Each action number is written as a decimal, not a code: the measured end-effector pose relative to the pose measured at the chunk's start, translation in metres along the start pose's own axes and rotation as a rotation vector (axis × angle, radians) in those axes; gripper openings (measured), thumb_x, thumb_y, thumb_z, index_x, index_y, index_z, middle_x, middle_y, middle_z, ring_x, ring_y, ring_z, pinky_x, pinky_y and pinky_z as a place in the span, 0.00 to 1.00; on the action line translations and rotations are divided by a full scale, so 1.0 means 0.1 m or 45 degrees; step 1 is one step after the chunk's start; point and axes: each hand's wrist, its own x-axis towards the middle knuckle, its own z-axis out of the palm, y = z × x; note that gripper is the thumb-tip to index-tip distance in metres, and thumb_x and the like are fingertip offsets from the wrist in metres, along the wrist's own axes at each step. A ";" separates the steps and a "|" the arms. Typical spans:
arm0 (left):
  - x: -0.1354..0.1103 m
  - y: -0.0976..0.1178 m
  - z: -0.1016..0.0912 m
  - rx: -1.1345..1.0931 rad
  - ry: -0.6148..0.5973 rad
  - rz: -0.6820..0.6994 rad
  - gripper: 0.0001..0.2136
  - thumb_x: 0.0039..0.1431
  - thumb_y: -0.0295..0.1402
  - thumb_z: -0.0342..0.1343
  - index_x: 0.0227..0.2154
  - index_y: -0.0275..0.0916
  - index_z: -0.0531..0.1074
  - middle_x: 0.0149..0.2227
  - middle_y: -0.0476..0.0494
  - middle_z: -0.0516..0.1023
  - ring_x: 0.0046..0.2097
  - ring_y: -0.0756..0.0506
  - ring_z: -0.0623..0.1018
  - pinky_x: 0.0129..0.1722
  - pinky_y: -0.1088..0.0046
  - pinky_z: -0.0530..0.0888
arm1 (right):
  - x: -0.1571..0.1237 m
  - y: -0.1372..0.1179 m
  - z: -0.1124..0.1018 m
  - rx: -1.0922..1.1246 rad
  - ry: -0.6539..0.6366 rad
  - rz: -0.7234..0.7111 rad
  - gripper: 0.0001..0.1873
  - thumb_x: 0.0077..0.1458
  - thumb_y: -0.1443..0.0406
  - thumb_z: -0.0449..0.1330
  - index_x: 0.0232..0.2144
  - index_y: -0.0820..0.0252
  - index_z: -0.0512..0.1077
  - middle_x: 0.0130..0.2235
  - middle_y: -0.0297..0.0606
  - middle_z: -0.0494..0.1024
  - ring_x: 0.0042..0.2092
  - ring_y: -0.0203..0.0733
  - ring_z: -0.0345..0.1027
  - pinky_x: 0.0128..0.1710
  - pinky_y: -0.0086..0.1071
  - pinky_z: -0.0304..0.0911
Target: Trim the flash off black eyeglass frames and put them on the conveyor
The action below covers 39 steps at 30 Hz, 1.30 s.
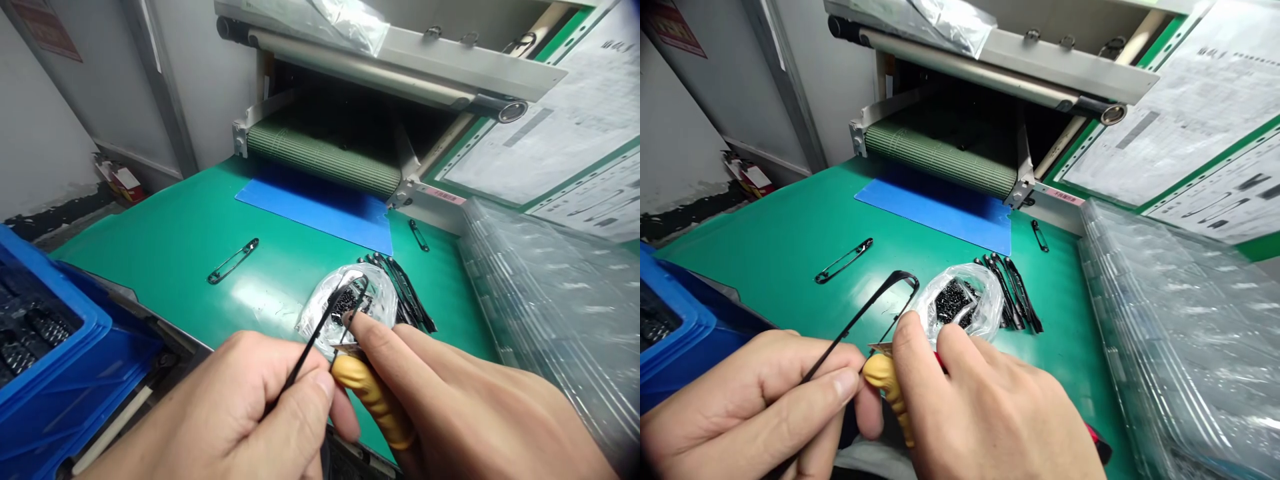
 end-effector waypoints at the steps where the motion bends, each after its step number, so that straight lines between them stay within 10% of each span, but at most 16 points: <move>1: 0.00 0.01 0.00 0.013 -0.006 0.013 0.16 0.61 0.35 0.45 0.25 0.40 0.76 0.12 0.53 0.66 0.15 0.55 0.62 0.16 0.83 0.56 | -0.01 0.03 0.00 0.019 -0.006 -0.027 0.17 0.65 0.68 0.36 0.48 0.61 0.61 0.27 0.41 0.74 0.17 0.40 0.65 0.15 0.31 0.61; 13: 0.15 -0.28 -0.09 -0.094 -0.261 0.119 0.15 0.58 0.44 0.49 0.27 0.40 0.75 0.10 0.54 0.67 0.13 0.53 0.64 0.15 0.81 0.63 | -0.07 0.06 0.06 0.415 -0.255 -0.025 0.03 0.60 0.62 0.51 0.36 0.54 0.62 0.24 0.32 0.71 0.18 0.40 0.66 0.14 0.29 0.57; 20: 0.50 -0.45 -0.25 0.510 -0.489 0.277 0.20 0.66 0.41 0.39 0.32 0.39 0.74 0.18 0.52 0.74 0.23 0.51 0.73 0.30 0.78 0.71 | 0.15 0.22 0.26 1.000 -0.108 0.499 0.09 0.63 0.58 0.53 0.38 0.56 0.68 0.22 0.28 0.66 0.21 0.34 0.58 0.19 0.25 0.55; 25: 1.12 -0.77 -0.60 0.714 -0.070 0.715 0.14 0.62 0.38 0.50 0.48 0.44 0.73 0.50 0.47 0.78 0.51 0.45 0.76 0.54 0.67 0.70 | 0.22 0.27 0.63 1.044 -0.010 0.482 0.14 0.63 0.60 0.54 0.25 0.59 0.66 0.21 0.29 0.63 0.22 0.33 0.55 0.21 0.25 0.54; 29: 1.53 -1.06 -0.96 0.707 0.356 0.664 0.20 0.63 0.26 0.35 0.51 0.36 0.67 0.64 0.38 0.61 0.62 0.43 0.65 0.57 0.61 0.70 | 0.17 0.19 0.94 0.625 0.176 0.352 0.06 0.61 0.66 0.54 0.33 0.60 0.70 0.26 0.34 0.73 0.24 0.36 0.65 0.24 0.28 0.57; 34: 1.72 -1.16 -1.06 0.928 0.441 0.571 0.23 0.54 0.16 0.38 0.49 0.36 0.68 0.66 0.38 0.56 0.65 0.42 0.59 0.62 0.60 0.63 | 0.21 -0.04 1.09 0.333 -0.417 0.251 0.11 0.53 0.73 0.54 0.39 0.61 0.71 0.30 0.40 0.78 0.27 0.47 0.73 0.21 0.30 0.54; 39: 1.81 -1.12 -0.95 1.205 0.540 0.386 0.08 0.62 0.32 0.52 0.41 0.33 0.71 0.47 0.39 0.74 0.50 0.41 0.73 0.50 0.55 0.70 | 0.37 -0.08 0.98 0.496 -0.460 0.410 0.15 0.59 0.66 0.53 0.48 0.63 0.69 0.29 0.42 0.77 0.32 0.51 0.73 0.27 0.33 0.59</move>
